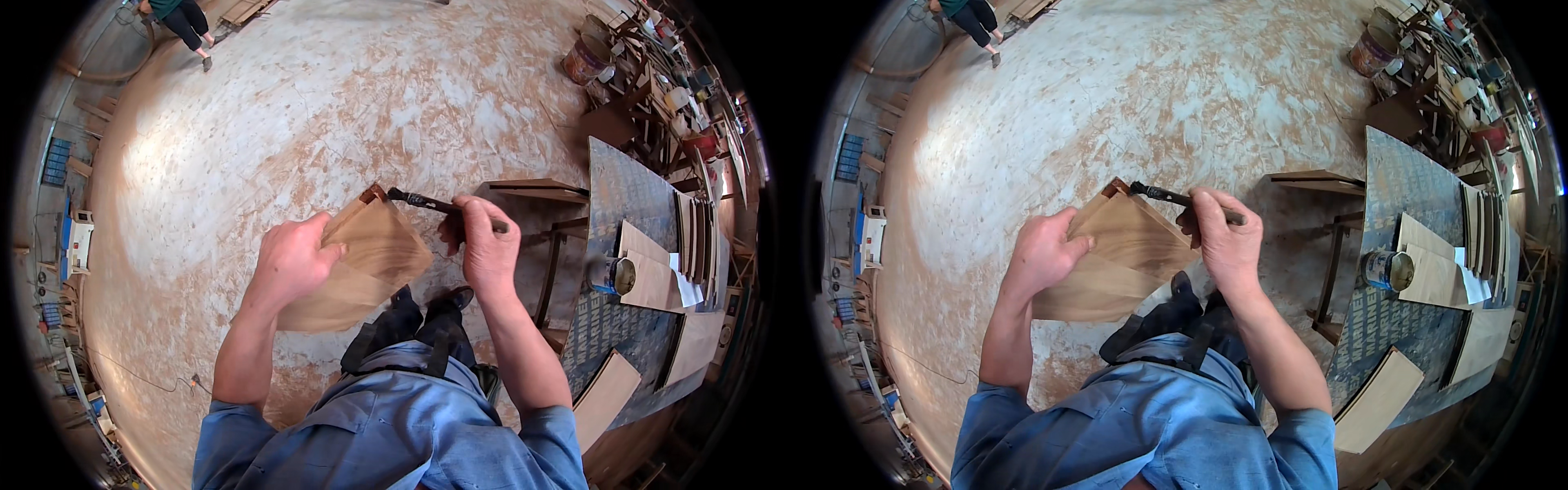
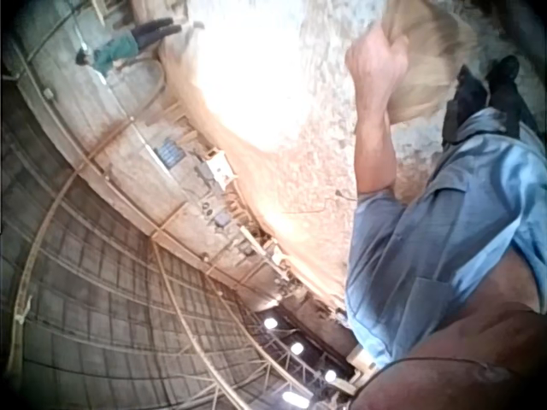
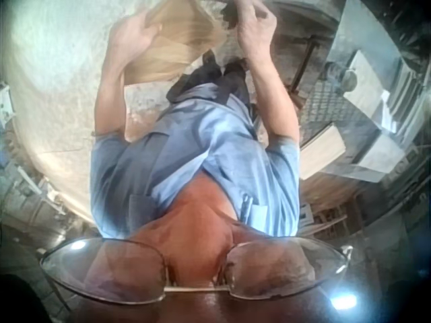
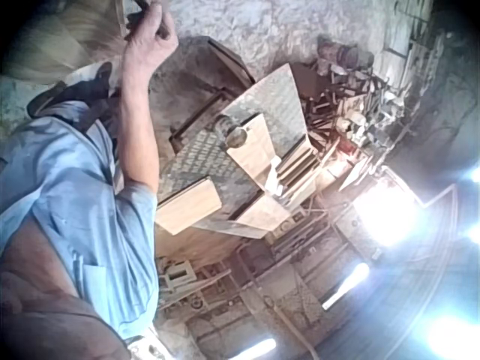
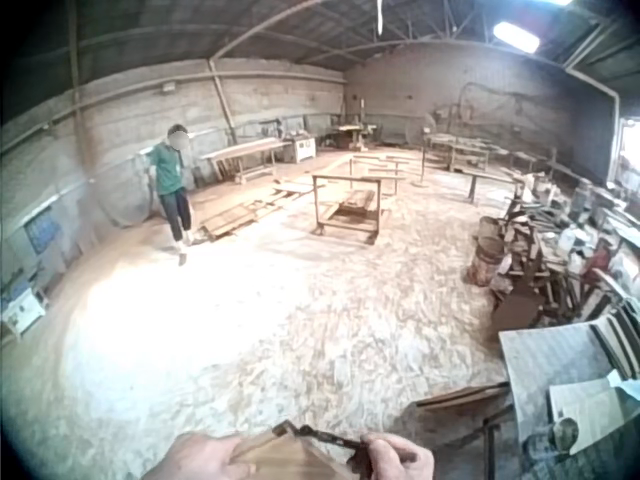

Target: The person applies glue to the edges of wooden panels and strips using a brush, then joins them to form a frame. They use a hammer to tap the joints together and assemble the components into a larger wooden structure.

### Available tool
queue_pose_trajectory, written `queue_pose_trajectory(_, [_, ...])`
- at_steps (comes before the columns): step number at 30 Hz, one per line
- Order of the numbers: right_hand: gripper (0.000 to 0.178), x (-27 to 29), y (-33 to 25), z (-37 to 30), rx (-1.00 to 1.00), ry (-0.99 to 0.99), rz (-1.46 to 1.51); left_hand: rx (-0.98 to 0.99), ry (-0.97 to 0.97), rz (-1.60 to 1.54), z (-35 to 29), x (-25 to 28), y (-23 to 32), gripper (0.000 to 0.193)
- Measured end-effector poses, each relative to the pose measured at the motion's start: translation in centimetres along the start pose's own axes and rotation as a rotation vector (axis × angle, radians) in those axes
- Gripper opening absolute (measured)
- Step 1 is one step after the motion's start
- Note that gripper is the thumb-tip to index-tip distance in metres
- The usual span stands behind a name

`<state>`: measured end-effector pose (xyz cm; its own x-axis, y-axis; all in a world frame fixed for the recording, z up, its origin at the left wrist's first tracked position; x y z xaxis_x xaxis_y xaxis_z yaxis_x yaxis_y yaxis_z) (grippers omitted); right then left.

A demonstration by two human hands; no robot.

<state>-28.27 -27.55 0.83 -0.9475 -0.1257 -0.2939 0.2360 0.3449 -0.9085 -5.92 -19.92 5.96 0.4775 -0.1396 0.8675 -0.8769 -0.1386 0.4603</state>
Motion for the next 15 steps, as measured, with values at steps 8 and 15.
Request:
queue_pose_trajectory(8, [0.018,0.5,-5.1,1.1,-0.064,-0.085,-0.235,-0.185,0.023,0.184,-0.6,-3.6,1.2,0.019])
queue_pose_trajectory(15, [0.021,-0.9,-4.9,1.2,-0.105,-0.235,-0.568,-0.383,0.153,0.310,-0.7,-5.4,2.0,0.015])
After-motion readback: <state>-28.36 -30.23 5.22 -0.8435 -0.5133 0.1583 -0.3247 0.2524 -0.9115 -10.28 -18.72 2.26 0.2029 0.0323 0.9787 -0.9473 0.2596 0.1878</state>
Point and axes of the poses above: each hand's wrist, its own z-axis towards the middle knuckle, its own x-axis out of the back of the hand, y = z × x, the point moved 6 cm from there along z, towards the middle knuckle, and after that the axes turned 6 degrees about -x, right-handed, at the moved point
